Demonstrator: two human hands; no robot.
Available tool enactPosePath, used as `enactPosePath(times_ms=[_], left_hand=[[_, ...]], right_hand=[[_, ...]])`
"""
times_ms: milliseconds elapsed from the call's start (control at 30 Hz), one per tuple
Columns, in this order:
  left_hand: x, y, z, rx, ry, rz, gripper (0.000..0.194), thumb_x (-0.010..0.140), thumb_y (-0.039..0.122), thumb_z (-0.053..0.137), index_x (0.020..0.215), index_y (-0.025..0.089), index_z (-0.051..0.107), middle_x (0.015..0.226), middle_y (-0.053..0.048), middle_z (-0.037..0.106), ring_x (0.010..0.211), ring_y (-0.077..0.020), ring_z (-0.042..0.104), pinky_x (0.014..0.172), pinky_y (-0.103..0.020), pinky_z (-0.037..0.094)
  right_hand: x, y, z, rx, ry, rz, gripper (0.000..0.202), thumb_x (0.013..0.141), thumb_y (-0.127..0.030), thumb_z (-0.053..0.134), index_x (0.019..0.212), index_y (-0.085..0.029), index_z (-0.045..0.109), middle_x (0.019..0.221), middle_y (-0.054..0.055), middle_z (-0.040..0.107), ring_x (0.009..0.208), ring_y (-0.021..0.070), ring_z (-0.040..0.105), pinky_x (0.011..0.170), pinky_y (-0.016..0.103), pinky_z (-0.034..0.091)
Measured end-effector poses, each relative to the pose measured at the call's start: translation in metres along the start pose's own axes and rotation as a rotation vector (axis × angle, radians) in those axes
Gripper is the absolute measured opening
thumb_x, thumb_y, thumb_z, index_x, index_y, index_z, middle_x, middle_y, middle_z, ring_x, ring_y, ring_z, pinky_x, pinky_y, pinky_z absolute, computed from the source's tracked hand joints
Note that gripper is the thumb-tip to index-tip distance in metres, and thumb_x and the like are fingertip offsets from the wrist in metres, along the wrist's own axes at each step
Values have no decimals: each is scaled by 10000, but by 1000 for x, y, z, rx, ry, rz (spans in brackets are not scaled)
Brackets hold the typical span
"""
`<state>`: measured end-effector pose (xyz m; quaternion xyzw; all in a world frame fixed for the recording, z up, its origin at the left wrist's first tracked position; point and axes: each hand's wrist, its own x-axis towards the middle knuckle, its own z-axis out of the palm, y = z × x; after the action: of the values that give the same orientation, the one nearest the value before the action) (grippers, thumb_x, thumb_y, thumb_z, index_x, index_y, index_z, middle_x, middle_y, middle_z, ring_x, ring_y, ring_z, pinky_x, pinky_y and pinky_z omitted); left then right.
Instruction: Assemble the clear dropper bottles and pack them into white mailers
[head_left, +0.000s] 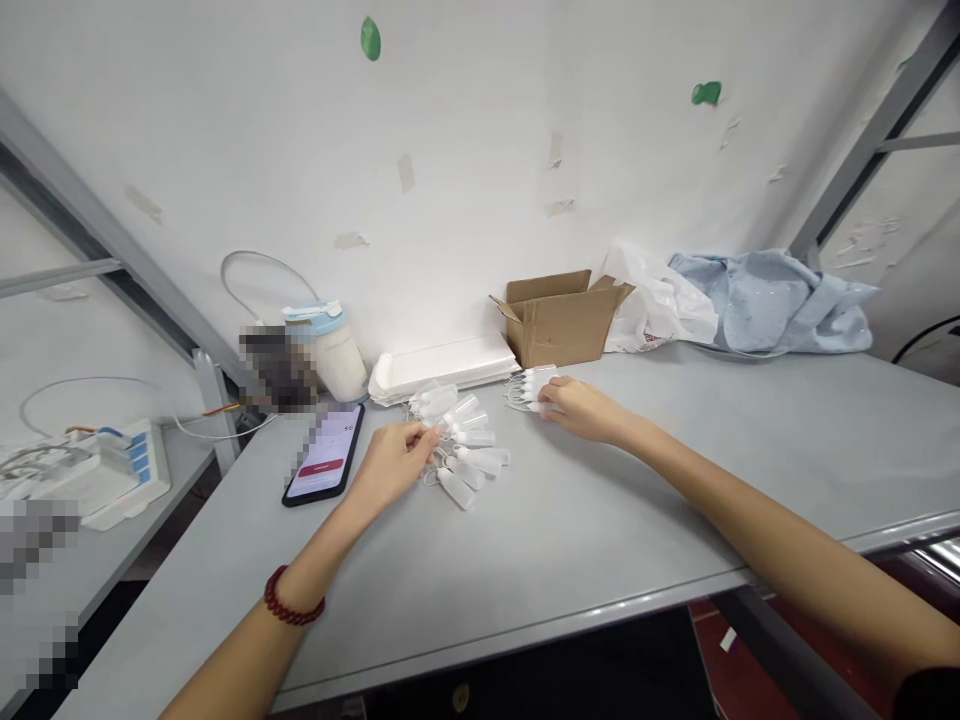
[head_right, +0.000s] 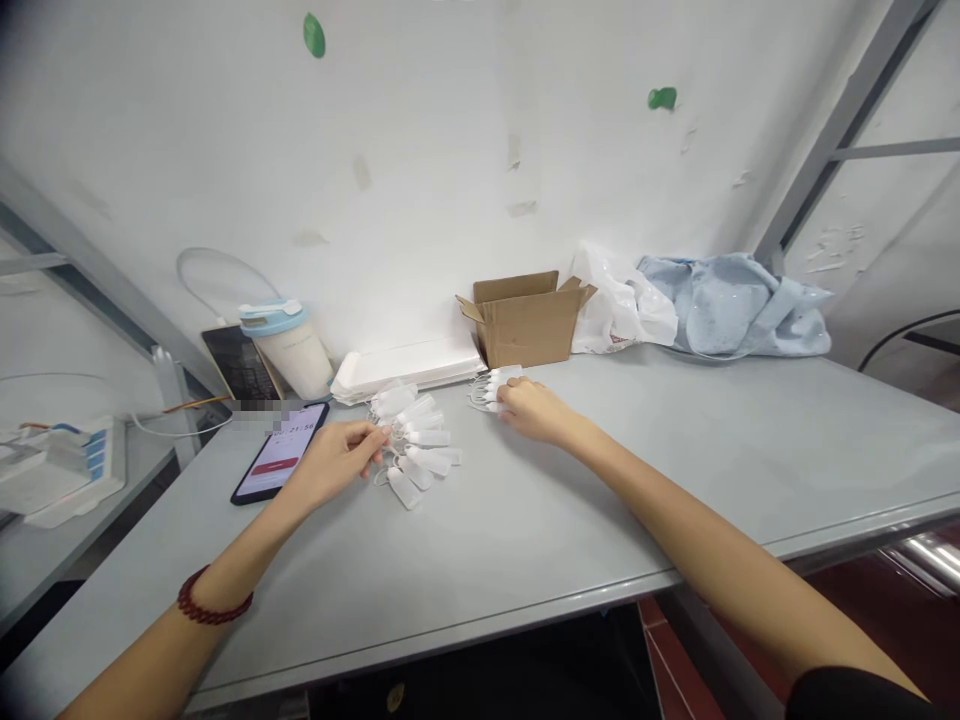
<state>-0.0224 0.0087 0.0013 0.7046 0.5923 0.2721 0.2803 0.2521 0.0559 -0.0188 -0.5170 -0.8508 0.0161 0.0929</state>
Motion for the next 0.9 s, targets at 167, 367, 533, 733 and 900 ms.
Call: enactPosePath(times_ms=[167,367,533,733,900], left_hand=[[-6,5,5,-91,-11,56,356,815,439,470,610,155,527,566,10,562,449,-98,485,503,-228,381],[-11,9,13,-246,-78,69,314,817,429,495,880,137,591,614,13,570,436,-82,466,491,-221,394],[-10,10,13,-311,-95,73,337,831,440,476,900,134,598,651,8,570,437,-75,460,461,-212,360],[-10,10,13,-352,-103,92,285,829,406,489,824,138,584,645,9,568,438,-72,454,460,-209,355],[-12,13,14,-357,-141,129,249,828,372,499,837,138,584,657,13,560,436,-62,444,466,-206,359]], right_hand=[[-7,-15,-11,244,134,-109,161,865,-244,477,926,-146,590,925,98,622,884,205,566,729,294,443],[-15,-37,-15,491,231,-289,206,883,-294,456,955,-159,593,859,60,612,754,157,533,683,280,427],[-20,-48,-14,544,225,-336,181,884,-265,456,940,-164,595,825,43,611,740,144,521,689,272,417],[-23,-53,-14,540,196,-373,159,879,-243,459,916,-164,593,827,50,611,759,151,532,696,277,423],[-23,-56,-16,546,201,-366,149,875,-226,474,925,-154,595,823,49,603,754,144,528,695,266,423]])
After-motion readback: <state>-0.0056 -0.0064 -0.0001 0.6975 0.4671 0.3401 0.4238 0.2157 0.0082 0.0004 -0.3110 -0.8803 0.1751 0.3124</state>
